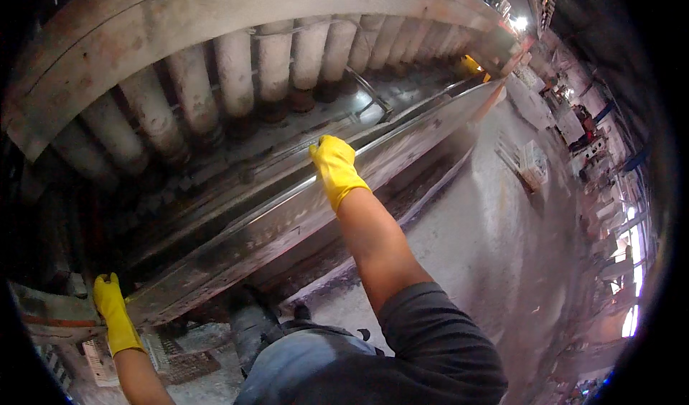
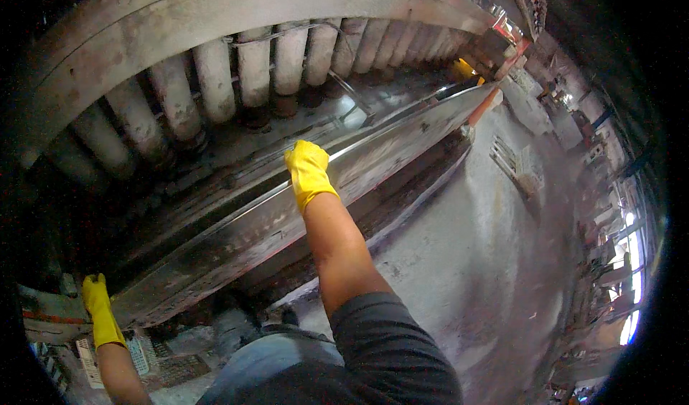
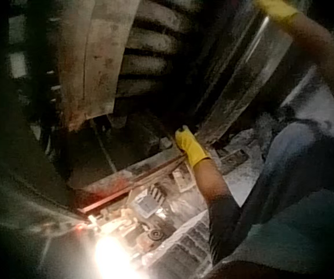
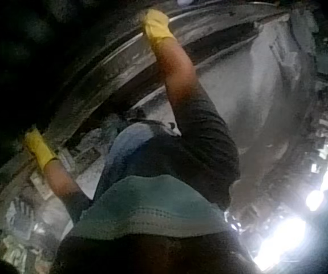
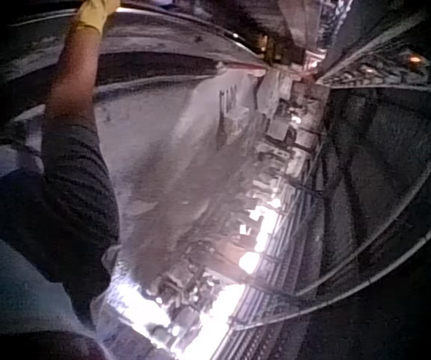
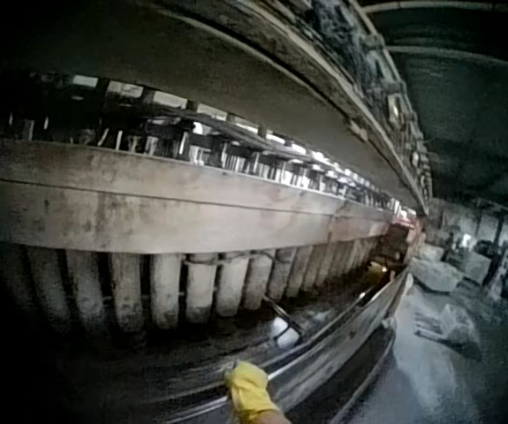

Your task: The person operates a vibrating conveyor in a factory, repeatedly tilting a metal tray to move small gray blocks along the surface. They also handle a white basket filled with similar blocks, shaking it to redistribute the contents, and use a metal bar to adjust the tray position.

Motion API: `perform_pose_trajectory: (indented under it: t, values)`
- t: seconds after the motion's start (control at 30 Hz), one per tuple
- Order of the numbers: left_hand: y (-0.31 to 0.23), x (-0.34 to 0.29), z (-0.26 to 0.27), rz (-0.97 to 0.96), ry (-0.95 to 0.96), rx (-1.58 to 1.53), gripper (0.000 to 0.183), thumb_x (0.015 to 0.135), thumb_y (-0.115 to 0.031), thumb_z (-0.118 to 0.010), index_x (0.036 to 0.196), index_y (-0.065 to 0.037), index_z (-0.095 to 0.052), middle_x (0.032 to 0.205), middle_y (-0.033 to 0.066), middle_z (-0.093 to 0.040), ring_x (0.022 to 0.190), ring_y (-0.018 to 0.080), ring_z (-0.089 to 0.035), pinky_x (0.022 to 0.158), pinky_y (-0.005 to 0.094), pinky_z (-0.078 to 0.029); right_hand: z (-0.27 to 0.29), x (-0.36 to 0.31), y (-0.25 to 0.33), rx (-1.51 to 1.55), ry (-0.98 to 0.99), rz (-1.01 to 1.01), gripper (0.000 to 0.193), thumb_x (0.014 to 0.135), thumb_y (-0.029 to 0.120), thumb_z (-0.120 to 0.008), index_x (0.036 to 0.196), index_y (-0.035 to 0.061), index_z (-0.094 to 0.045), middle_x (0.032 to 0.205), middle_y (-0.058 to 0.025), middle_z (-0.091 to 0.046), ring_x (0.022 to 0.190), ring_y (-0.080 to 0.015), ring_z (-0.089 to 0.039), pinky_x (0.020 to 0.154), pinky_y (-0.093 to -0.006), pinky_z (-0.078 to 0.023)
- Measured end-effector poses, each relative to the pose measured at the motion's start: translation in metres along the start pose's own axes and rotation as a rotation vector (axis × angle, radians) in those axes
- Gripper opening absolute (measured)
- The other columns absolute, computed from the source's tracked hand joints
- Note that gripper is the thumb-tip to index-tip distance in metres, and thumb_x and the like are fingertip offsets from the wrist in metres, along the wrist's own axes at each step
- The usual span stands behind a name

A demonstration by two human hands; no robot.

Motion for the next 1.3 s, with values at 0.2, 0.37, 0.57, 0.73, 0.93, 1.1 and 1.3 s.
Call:
perform_pose_trajectory:
  t: [0.2, 0.37, 0.57, 0.73, 0.93, 1.1, 1.3]
  values:
    - [0.021, 0.006, -0.011, 0.054, 0.020, -0.152, 0.038, 0.094, -0.037, -0.072, 0.112, -0.004, -0.072, 0.105, 0.0167, -0.077, 0.099, 0.0362, -0.072, 0.085, 0.0459, -0.055, 0.011, -0.006, 0.009, 0.014, 0.027, -0.019, 0.048, 0.093, 0.049, -0.065, 0.120, 0.0102, -0.075, 0.121, -0.0161, -0.075, 0.116, -0.0367, -0.068, 0.099, -0.0476, -0.052]
    - [0.003, -0.005, 0.003, -0.028, -0.019, -0.028, 0.041, 0.095, -0.037, -0.071, 0.117, -0.003, -0.072, 0.111, 0.0178, -0.076, 0.104, 0.0359, -0.072, 0.088, 0.0455, -0.055, 0.015, -0.009, 0.006, 0.026, 0.030, -0.039, 0.049, 0.094, 0.049, -0.066, 0.124, 0.0109, -0.073, 0.125, -0.0151, -0.073, 0.119, -0.0353, -0.067, 0.101, -0.0459, -0.052]
    - [0.005, -0.008, 0.003, 0.054, 0.029, -0.047, 0.040, 0.094, -0.039, -0.072, 0.117, -0.006, -0.073, 0.112, 0.0174, -0.077, 0.103, 0.0373, -0.073, 0.088, 0.0455, -0.055, 0.013, -0.010, -0.001, 0.031, 0.014, -0.033, 0.049, 0.095, 0.049, -0.067, 0.125, 0.0108, -0.073, 0.124, -0.0148, -0.074, 0.119, -0.0349, -0.067, 0.101, -0.0451, -0.052]
    - [0.008, -0.010, 0.003, 0.015, -0.004, -0.005, 0.040, 0.094, -0.039, -0.072, 0.117, -0.007, -0.074, 0.112, 0.0165, -0.077, 0.100, 0.0367, -0.073, 0.088, 0.0452, -0.056, 0.017, -0.012, 0.002, 0.038, 0.024, -0.058, 0.049, 0.093, 0.049, -0.067, 0.125, 0.0132, -0.074, 0.125, -0.0132, -0.074, 0.120, -0.0324, -0.068, 0.102, -0.0447, -0.052]
    - [0.026, -0.004, -0.006, 0.139, 0.061, -0.182, 0.037, 0.094, -0.039, -0.070, 0.114, -0.007, -0.074, 0.105, 0.0157, -0.077, 0.097, 0.0366, -0.073, 0.084, 0.0460, -0.056, 0.016, -0.013, 0.004, 0.062, 0.026, -0.047, 0.048, 0.095, 0.049, -0.066, 0.123, 0.0103, -0.073, 0.120, -0.0165, -0.075, 0.115, -0.0360, -0.069, 0.099, -0.0461, -0.052]
    - [0.027, -0.001, -0.015, -0.003, 0.012, -0.016, 0.029, 0.093, -0.036, -0.068, 0.106, -0.011, -0.075, 0.103, 0.0151, -0.077, 0.096, 0.0388, -0.073, 0.082, 0.0474, -0.056, 0.012, -0.010, -0.009, 0.051, -0.017, -0.036, 0.047, 0.095, 0.049, -0.066, 0.120, 0.0099, -0.073, 0.117, -0.0173, -0.075, 0.114, -0.0360, -0.069, 0.099, -0.0462, -0.052]
    - [0.058, 0.014, -0.033, 0.032, 0.042, 0.030, 0.030, 0.093, -0.037, -0.064, 0.104, -0.011, -0.075, 0.103, 0.0172, -0.077, 0.097, 0.0411, -0.072, 0.083, 0.0495, -0.055, 0.012, -0.012, -0.003, 0.050, -0.015, -0.007, 0.046, 0.095, 0.050, -0.065, 0.116, 0.0102, -0.074, 0.114, -0.0166, -0.075, 0.112, -0.0362, -0.069, 0.098, -0.0463, -0.052]
Point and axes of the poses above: each hand's wrist, its own x-axis towards the middle knuckle, its own z-axis out of the back of the hand, y = z × x, the point moved 5 cm from there along x, towards the middle knuckle
